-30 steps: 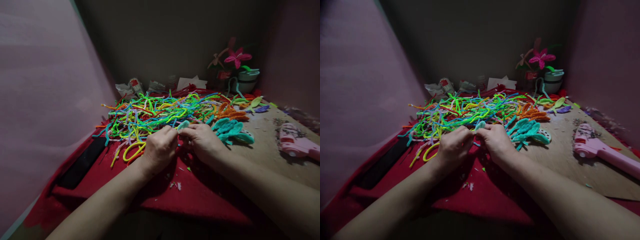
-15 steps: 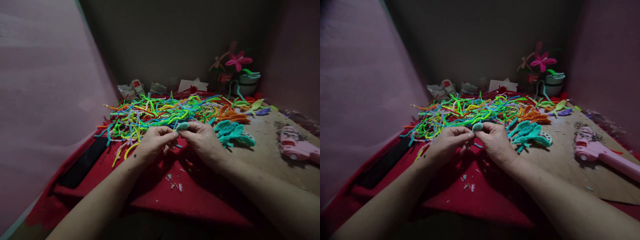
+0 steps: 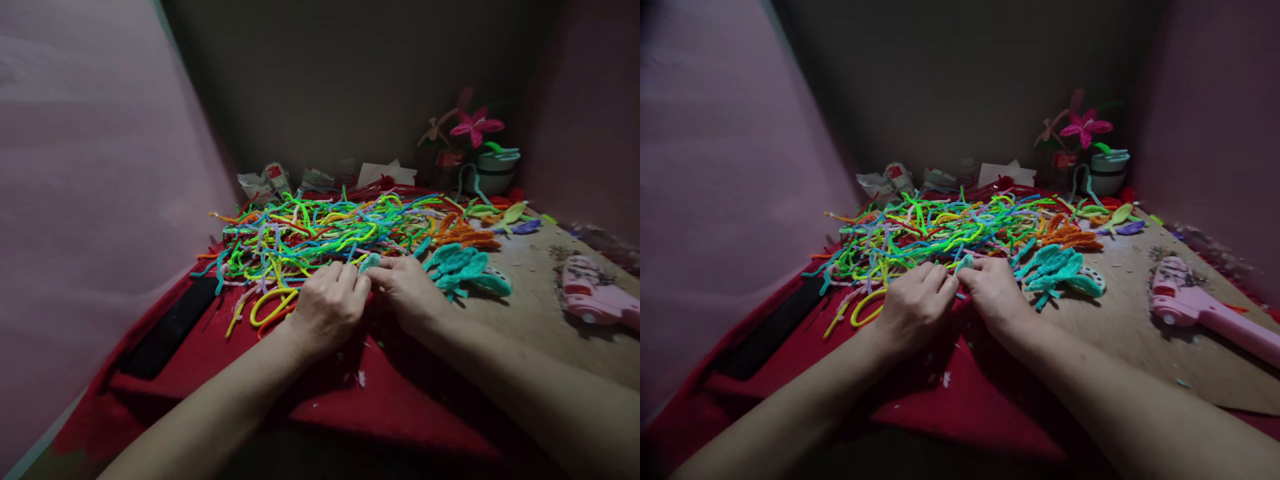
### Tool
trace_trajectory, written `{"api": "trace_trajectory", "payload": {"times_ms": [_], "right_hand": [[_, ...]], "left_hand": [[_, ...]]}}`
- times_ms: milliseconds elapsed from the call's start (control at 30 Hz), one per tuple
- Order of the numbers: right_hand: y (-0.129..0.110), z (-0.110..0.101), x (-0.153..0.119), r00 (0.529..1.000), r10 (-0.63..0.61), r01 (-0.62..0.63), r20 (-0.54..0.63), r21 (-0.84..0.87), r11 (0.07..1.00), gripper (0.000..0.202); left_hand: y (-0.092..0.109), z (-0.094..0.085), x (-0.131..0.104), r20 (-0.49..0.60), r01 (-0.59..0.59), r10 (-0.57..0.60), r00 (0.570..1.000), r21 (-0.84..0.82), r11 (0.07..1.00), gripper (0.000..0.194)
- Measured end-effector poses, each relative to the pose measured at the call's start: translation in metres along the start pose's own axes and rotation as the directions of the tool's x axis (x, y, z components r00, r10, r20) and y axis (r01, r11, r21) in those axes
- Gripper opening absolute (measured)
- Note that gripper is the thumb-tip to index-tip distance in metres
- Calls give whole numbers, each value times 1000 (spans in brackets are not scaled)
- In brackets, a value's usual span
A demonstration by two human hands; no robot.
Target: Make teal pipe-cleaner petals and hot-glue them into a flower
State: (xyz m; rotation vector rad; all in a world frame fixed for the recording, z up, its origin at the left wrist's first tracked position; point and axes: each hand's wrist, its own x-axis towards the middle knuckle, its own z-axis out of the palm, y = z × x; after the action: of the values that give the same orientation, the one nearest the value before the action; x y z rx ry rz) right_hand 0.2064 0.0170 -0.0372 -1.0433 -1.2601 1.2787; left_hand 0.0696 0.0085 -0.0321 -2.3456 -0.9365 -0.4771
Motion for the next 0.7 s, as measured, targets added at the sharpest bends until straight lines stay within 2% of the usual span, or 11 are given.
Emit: {"api": "trace_trajectory", "payload": {"times_ms": [67,100,133,167,233,300,367,433,567,700], "right_hand": [[1,-1,2,1000,29,-30,10,98,995,20],[1,-1,2,1000,23,-25,17,101,995,17],[0,-2,2,1000,9,-11,28,78,997,13],[-2,-2,2,999,-14,12,34,37,999,11],[-4,-2,0,997,-71,74,43,-66,995,11],[-6,-2,-1,989,-137,143,50,-164,976,15],[-5,-1,-2,977,-202,212,65,-234,949,17],[-2,0,-3,960,-265,279,87,-284,918,18],[-2,1,-3,918,-383,395,107,-340,853,15],[-9,0,-2,939,-333,342,85,-318,884,19]], "left_hand": [[-1,-1,1,11,101,-100,995,-123,987,19],[-3,-3,2,44,193,-188,981,-250,949,18],[-6,-5,3,108,300,-281,954,-403,865,18],[-9,-7,5,205,405,-353,913,-552,729,19],[-16,-11,8,430,563,-383,818,-736,376,25],[-22,-14,9,603,657,-327,728,-750,78,27],[-27,-14,7,689,693,-284,667,-714,-104,23],[-28,-12,4,725,696,-268,635,-687,-209,19],[-28,-12,1,740,677,-228,633,-672,-300,12],[-29,-12,4,739,661,-216,638,-670,-338,15]]}}
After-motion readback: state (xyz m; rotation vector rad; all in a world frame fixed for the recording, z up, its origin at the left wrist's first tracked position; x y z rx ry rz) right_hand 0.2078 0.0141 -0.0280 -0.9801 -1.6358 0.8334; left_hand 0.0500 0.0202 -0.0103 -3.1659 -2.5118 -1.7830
